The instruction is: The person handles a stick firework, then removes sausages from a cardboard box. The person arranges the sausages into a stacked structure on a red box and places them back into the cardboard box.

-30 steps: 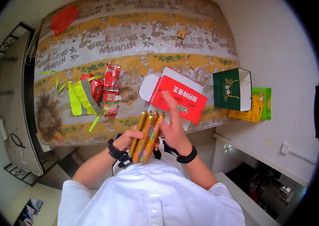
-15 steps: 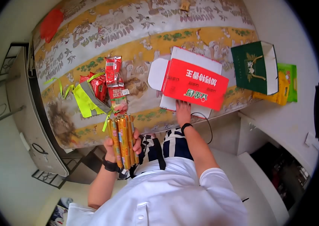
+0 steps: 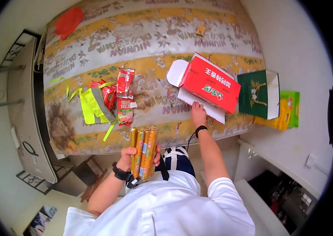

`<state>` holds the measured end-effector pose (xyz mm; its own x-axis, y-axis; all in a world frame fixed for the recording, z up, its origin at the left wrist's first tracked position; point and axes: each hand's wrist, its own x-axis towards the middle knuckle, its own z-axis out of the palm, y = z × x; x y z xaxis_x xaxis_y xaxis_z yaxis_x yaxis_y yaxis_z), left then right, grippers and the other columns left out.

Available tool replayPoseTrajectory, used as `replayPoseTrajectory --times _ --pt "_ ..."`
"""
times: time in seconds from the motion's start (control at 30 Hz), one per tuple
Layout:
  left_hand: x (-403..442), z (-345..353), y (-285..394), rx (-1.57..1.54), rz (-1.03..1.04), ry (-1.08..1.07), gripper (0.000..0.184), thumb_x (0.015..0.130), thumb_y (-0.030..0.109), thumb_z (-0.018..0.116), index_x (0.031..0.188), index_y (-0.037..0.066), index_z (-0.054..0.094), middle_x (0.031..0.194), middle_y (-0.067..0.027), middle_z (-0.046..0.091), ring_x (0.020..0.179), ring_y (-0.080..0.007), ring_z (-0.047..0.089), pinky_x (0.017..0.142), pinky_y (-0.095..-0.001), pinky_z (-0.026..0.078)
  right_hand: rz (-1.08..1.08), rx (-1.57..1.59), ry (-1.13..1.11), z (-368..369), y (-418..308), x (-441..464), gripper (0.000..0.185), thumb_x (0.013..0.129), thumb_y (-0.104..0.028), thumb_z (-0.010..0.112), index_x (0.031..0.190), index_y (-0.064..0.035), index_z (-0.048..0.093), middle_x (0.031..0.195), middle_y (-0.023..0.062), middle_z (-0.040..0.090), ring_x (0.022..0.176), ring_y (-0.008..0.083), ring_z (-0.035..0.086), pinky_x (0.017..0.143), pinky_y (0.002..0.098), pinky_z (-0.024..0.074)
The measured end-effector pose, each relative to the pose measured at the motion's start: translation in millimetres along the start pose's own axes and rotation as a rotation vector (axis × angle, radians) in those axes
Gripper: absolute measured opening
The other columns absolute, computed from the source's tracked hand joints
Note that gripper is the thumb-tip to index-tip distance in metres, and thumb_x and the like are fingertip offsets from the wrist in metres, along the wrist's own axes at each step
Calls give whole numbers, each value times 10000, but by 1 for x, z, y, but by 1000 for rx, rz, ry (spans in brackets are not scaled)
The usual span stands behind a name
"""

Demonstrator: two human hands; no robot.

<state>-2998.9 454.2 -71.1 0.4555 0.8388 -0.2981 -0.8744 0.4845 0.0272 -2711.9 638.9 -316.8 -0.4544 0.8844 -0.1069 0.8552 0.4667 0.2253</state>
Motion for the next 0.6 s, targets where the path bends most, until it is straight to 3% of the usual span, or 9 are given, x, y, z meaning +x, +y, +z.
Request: replayPoseTrajectory --times 0.1,0.23,0.27,0.37,0.4,0.43,0.5,0.6 --pt "3 1 2 69 31 -2 795 712 444 718 1364 72 456 1111 -135 530 877 -291 573 795 -452 476 -50 27 12 -76 27 34 357 862 -79 566 1216 -41 575 1097 80 636 961 252 620 717 344 583" --pt "6 -4 12 65 52 -57 757 738 443 701 1356 68 475 1163 -147 547 910 -296 582 856 -465 494 -94 229 313 -197 74 66 322 865 -72 570 1185 -73 611 955 123 684 866 312 637 657 440 552" --pt "6 -7 18 66 69 -124 747 765 408 693 1348 -3 472 1200 -167 557 988 -323 617 910 -480 518 27 259 333 -232 86 71 313 884 -77 563 1191 -89 622 915 132 689 834 335 649 653 466 543" --pt "11 -17 25 53 158 -166 757 777 412 680 1389 30 451 1220 -168 551 982 -323 613 885 -492 525 250 428 458 -313 118 70 278 936 -119 561 1198 -134 653 833 154 700 755 382 672 648 495 527" --pt "10 -17 27 48 152 -170 757 777 412 680 1389 30 451 1220 -168 551 982 -323 613 885 -492 525 271 572 469 -327 133 70 282 941 -102 558 1208 -111 648 861 178 702 772 362 680 665 441 538" --pt "11 -15 30 72 197 -166 751 780 427 686 1389 55 452 1208 -159 553 964 -313 601 870 -485 517 218 845 517 -324 147 74 291 946 -61 550 1227 -48 627 906 173 724 777 280 704 707 348 543" --pt "12 -13 33 100 244 -162 746 783 441 693 1389 80 453 1196 -150 554 946 -302 589 856 -478 510 248 1195 422 -318 158 67 291 945 -10 536 1224 39 599 982 141 738 844 169 693 778 273 524" --pt "10 -12 38 102 306 -154 734 799 438 688 1393 77 451 1208 -150 545 954 -299 585 869 -475 505 294 1438 304 -277 142 52 291 942 6 544 1219 86 582 1063 111 724 939 124 661 829 252 510"
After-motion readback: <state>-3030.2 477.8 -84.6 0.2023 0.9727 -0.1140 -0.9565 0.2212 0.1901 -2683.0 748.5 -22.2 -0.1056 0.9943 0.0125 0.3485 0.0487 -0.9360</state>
